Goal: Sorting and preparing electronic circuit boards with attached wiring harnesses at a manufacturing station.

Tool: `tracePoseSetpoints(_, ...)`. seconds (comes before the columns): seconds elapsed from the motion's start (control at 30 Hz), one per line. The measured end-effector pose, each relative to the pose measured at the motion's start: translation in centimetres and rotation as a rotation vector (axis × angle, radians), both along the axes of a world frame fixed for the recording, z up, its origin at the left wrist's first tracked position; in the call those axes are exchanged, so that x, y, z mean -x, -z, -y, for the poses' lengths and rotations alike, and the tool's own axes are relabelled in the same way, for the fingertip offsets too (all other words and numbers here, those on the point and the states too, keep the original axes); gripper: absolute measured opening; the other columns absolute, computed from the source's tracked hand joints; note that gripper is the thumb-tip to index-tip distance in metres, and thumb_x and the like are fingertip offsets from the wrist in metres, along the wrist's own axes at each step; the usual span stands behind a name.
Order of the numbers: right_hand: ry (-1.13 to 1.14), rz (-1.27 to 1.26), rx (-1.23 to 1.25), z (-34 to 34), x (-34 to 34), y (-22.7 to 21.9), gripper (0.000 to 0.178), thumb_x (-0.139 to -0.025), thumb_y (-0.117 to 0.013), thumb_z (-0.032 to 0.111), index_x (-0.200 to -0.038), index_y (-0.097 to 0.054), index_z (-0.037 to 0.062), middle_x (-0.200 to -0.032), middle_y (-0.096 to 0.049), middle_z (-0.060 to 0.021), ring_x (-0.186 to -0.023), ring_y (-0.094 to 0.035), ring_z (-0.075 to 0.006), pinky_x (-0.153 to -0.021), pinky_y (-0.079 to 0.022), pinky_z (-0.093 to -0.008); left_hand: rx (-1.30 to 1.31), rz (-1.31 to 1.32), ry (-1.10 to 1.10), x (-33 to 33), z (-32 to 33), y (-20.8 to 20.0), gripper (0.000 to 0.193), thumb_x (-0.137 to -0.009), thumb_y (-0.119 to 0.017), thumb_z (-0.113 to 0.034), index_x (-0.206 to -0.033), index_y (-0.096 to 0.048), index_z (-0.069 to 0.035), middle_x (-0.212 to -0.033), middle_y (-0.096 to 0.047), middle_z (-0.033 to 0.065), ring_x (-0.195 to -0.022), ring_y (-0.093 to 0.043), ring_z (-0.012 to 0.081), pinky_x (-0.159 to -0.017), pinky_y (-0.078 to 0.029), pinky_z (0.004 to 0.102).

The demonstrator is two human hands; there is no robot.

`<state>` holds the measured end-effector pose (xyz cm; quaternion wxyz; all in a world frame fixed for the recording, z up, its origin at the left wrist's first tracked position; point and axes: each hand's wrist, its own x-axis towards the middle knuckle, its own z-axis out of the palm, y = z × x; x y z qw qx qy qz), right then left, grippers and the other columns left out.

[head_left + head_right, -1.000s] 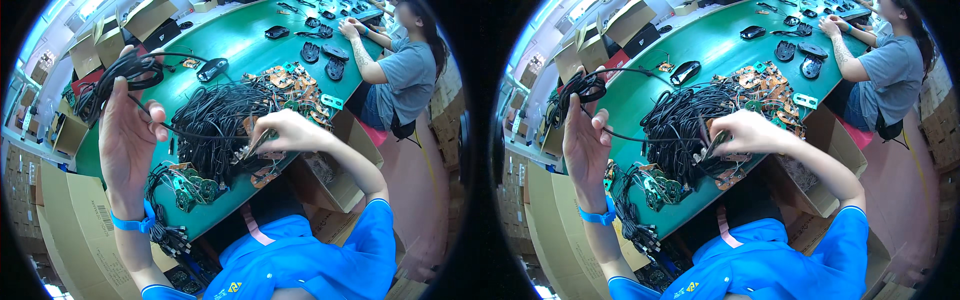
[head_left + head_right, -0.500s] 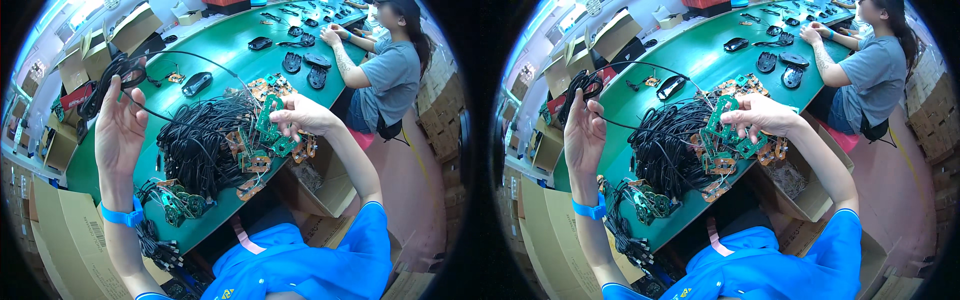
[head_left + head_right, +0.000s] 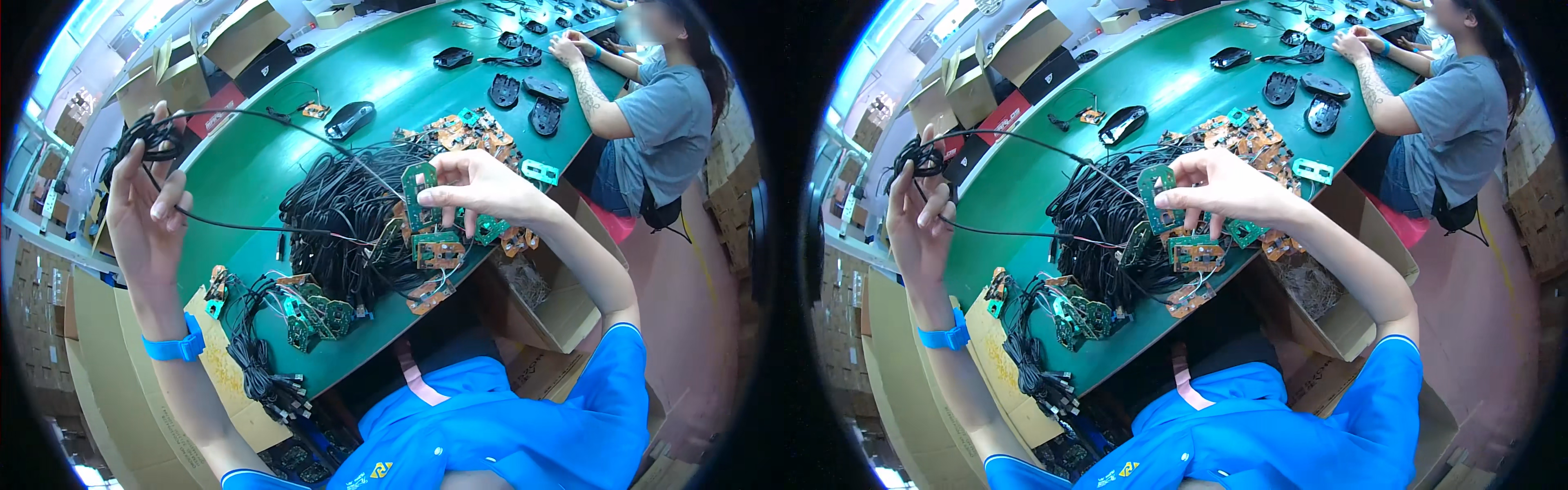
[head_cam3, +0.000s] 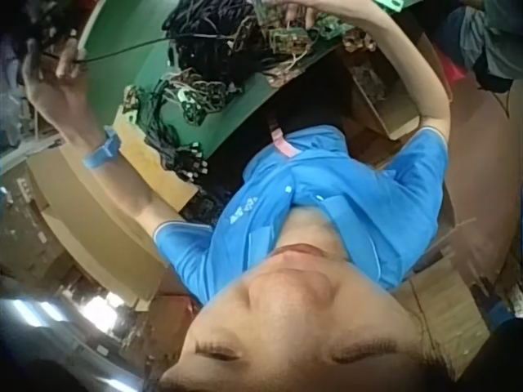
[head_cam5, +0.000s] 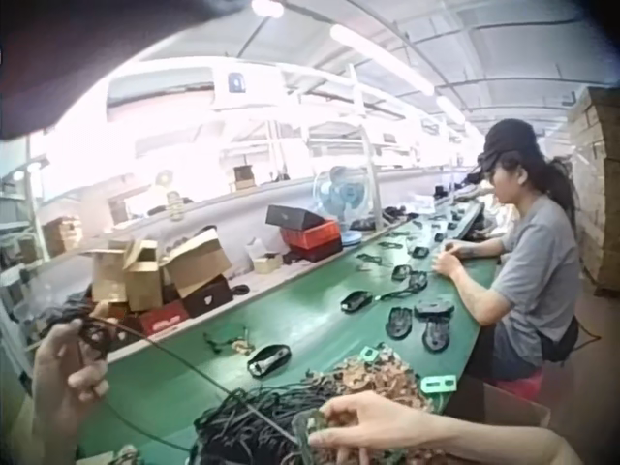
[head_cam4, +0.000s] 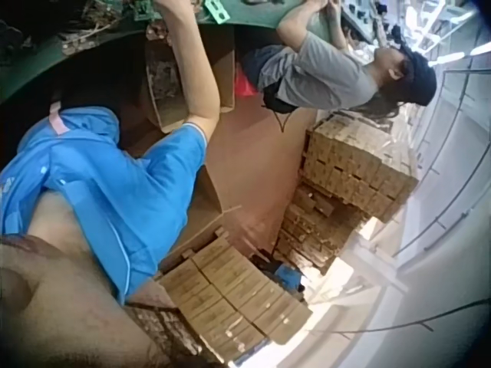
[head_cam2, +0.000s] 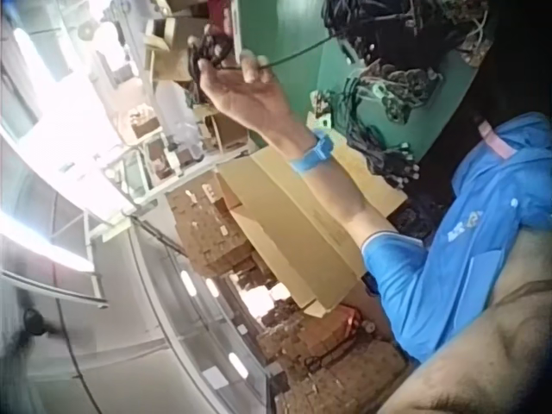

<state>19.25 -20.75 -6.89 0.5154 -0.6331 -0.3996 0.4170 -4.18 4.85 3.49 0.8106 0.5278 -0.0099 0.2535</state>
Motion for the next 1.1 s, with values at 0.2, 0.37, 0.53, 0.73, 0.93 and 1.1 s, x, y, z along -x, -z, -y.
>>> tracePoseSetpoints(0.2,-0.041,-0.043,-0.01,-0.7,0.1,-0.8,0.027,-0.087,-0.068,0.026,-0.095,-0.061,0.0008,-0.077,-0.064,-0.0071,-0.058,-0.062,-0.0099,-0.038,-0.048,-0.019,0.073,-0.044,-0.105,1.5,-2.5,1.5,0.047,-0.1,-0.045,-0.021,-0.142,-0.039,-0.001,-0.11,-0.065,0.0086,-0.053,-0.041,0.0037,-0.038,-0.032,0.0162)
tracePoseSetpoints(0.37,-0.012,-0.002,-0.034,-0.4,-0.3,-0.9,0.027,-0.087,-0.068,0.027,-0.093,-0.061,0.0014,-0.078,-0.064,-0.0066,-0.059,-0.06,-0.0087,-0.041,-0.047,-0.0188,0.165,-0.084,-0.152,1.1,-2.7,1.6,0.046,-0.101,-0.045,-0.022,-0.14,-0.04,0.001,-0.098,-0.062,0.006,-0.056,-0.04,0.0026,-0.041,-0.032,0.0153)
tracePoseSetpoints(0.53,0.054,0.068,-0.091,1.6,-2.3,-1.5,0.031,-0.087,-0.069,0.031,-0.094,-0.063,0.0022,-0.083,-0.064,-0.0065,-0.066,-0.059,-0.008,-0.049,-0.048,-0.0184,0.162,-0.102,-0.089,-1.9,-0.1,-0.3,0.036,-0.099,-0.053,-0.021,-0.129,-0.05,-0.002,-0.114,-0.063,0.0061,-0.057,-0.042,0.0019,-0.041,-0.032,0.0128)
tracePoseSetpoints(0.73,0.134,0.087,-0.068,4.0,-4.5,-3.5,0.032,-0.087,-0.067,0.024,-0.109,-0.062,0.0014,-0.092,-0.064,-0.0082,-0.076,-0.062,-0.0116,-0.055,-0.051,-0.0194,-0.042,-0.036,0.162,-7.2,4.9,-5.8,0.035,-0.101,-0.05,-0.023,-0.126,-0.05,0.001,-0.101,-0.061,0.0061,-0.061,-0.05,0.0033,-0.042,-0.04,0.0167)
tracePoseSetpoints(0.93,-0.09,0.718,-0.064,5.9,-5.7,-7.9,0.038,-0.086,-0.068,0.021,-0.118,-0.061,0.0012,-0.105,-0.066,-0.0117,-0.09,-0.064,-0.0183,-0.071,-0.053,-0.0241,-0.19,-0.014,-0.001,-11.7,4.6,-7.0,0.041,-0.098,-0.056,-0.031,-0.118,-0.053,0.005,-0.098,-0.065,0.0204,-0.06,-0.068,0.0177,-0.036,-0.046,0.0153)
tracePoseSetpoints(1.1,0.144,0.562,-0.532,2.7,-3.1,-16.3,0.04,-0.09,-0.065,0.029,-0.121,-0.062,0.0025,-0.11,-0.066,-0.0121,-0.094,-0.063,-0.0195,-0.074,-0.051,-0.025,-0.757,-0.221,0.0,-11.3,9.4,-9.7,0.029,-0.099,-0.052,-0.024,-0.111,-0.055,0.003,-0.083,-0.063,0.0132,-0.064,-0.065,0.0162,-0.046,-0.049,0.0228)
